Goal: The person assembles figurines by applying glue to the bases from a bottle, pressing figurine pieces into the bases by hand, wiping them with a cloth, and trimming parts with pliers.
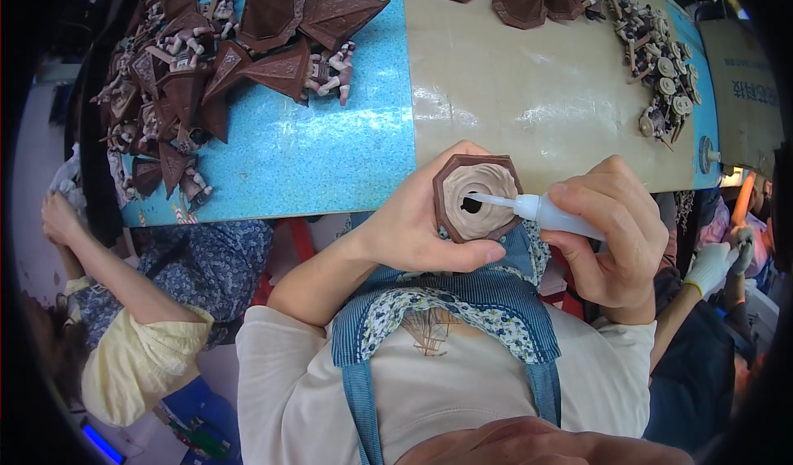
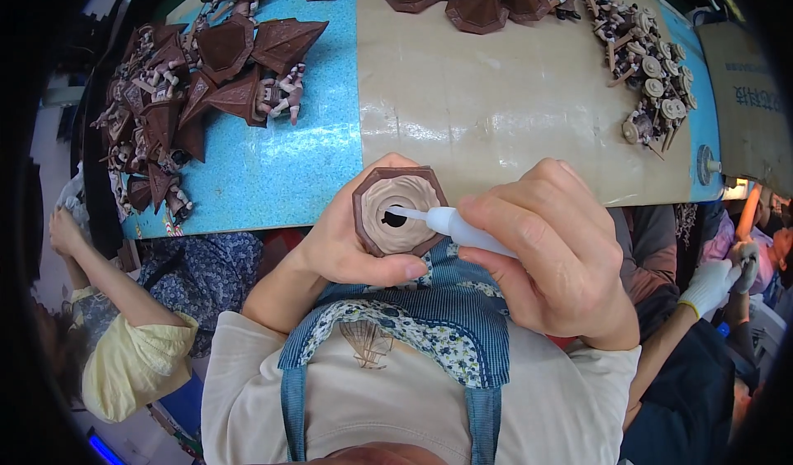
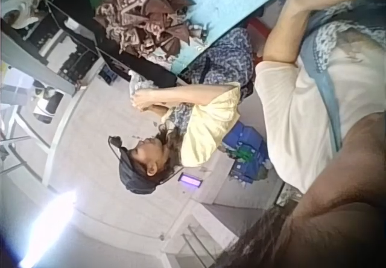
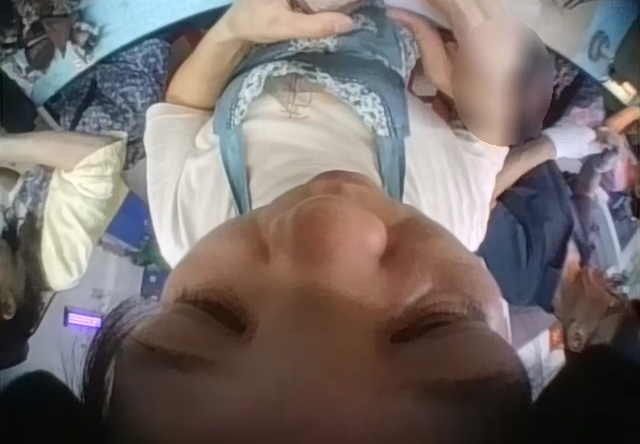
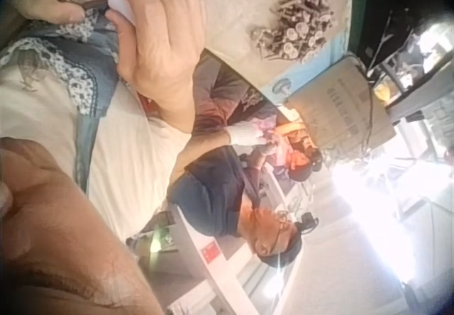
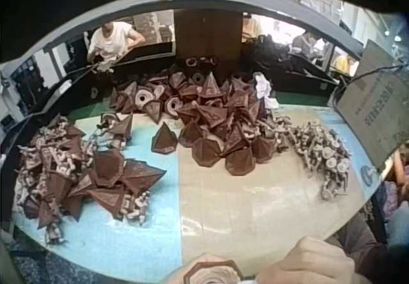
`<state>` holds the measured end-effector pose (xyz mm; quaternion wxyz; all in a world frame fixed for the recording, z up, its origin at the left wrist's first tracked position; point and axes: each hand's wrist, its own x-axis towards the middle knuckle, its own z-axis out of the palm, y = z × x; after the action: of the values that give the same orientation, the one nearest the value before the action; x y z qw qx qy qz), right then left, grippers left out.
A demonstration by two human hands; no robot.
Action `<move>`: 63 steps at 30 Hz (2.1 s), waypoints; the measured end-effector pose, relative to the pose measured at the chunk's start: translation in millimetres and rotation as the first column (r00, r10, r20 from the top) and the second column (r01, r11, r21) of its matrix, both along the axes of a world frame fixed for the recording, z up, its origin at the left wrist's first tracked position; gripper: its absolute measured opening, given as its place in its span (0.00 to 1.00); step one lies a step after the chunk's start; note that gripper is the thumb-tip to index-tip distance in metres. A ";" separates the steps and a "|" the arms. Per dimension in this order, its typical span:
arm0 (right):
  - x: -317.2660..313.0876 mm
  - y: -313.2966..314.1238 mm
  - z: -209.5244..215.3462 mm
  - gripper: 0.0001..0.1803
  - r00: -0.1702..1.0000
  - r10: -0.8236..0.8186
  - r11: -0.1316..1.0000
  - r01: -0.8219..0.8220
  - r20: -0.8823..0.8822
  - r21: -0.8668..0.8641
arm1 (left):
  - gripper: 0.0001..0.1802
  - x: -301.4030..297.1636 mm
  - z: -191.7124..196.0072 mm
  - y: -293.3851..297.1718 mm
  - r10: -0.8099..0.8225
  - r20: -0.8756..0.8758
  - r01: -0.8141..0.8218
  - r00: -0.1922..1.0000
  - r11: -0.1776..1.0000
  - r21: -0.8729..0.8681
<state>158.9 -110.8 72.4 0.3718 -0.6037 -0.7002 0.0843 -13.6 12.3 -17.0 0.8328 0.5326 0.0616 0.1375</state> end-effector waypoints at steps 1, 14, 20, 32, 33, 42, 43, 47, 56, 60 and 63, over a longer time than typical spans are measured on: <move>-0.2 0.0 0.3 0.18 1.000 0.000 1.000 0.000 0.001 -0.002 | 0.34 0.1 -0.8 0.7 -0.012 0.003 0.012 1.000 1.000 0.003; 3.4 -3.0 -1.6 0.18 1.000 -0.006 1.000 0.006 0.013 0.018 | 0.34 4.5 1.3 1.2 -0.063 -0.029 0.063 0.998 0.998 -0.019; 9.3 -6.1 -11.2 0.17 0.995 -0.019 1.000 0.021 -0.103 0.011 | 0.33 4.3 2.9 1.4 -0.049 -0.082 0.045 0.995 0.998 -0.042; 53.2 37.3 -77.2 0.19 0.526 -0.168 0.983 0.151 -0.833 -0.103 | 0.38 -0.5 44.4 21.4 0.385 -0.330 0.007 0.862 0.642 0.767; 57.6 43.6 -81.6 0.19 0.565 -0.182 0.981 0.161 -0.804 -0.108 | 0.38 0.1 44.8 23.6 0.492 -0.220 -0.012 0.842 0.424 0.906; 77.5 56.8 -88.8 0.23 0.852 -0.378 0.924 0.370 -0.361 -0.095 | 0.41 4.7 36.4 34.6 0.544 0.085 -0.343 0.835 0.392 0.854; 83.6 53.3 -88.9 0.25 0.896 -0.368 0.922 0.386 -0.247 0.029 | 0.41 5.3 35.5 33.7 0.557 0.098 -0.350 0.825 0.367 0.862; 148.2 34.5 -72.7 0.23 0.748 -0.664 0.722 0.649 -0.025 0.238 | 0.40 9.0 41.2 27.6 0.592 0.123 -0.411 0.797 0.381 0.828; 204.5 44.0 -31.5 0.24 0.589 -0.769 0.616 0.787 0.248 0.041 | 0.45 18.9 34.7 9.1 0.633 0.259 -0.592 0.730 0.396 0.702; 182.2 36.0 -27.5 0.15 0.644 -0.747 0.660 0.749 0.167 0.060 | 0.45 14.0 29.3 8.6 0.639 0.252 -0.594 0.727 0.400 0.698; 169.4 20.6 -42.9 0.18 0.715 -0.667 0.736 0.588 0.209 0.335 | 0.45 15.4 20.6 8.0 0.641 0.290 -0.623 0.711 0.382 0.682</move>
<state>328.2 -90.2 29.5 0.3324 -0.7611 -0.5062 -0.2323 1.8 20.3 3.6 0.4235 0.7586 0.2068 0.4500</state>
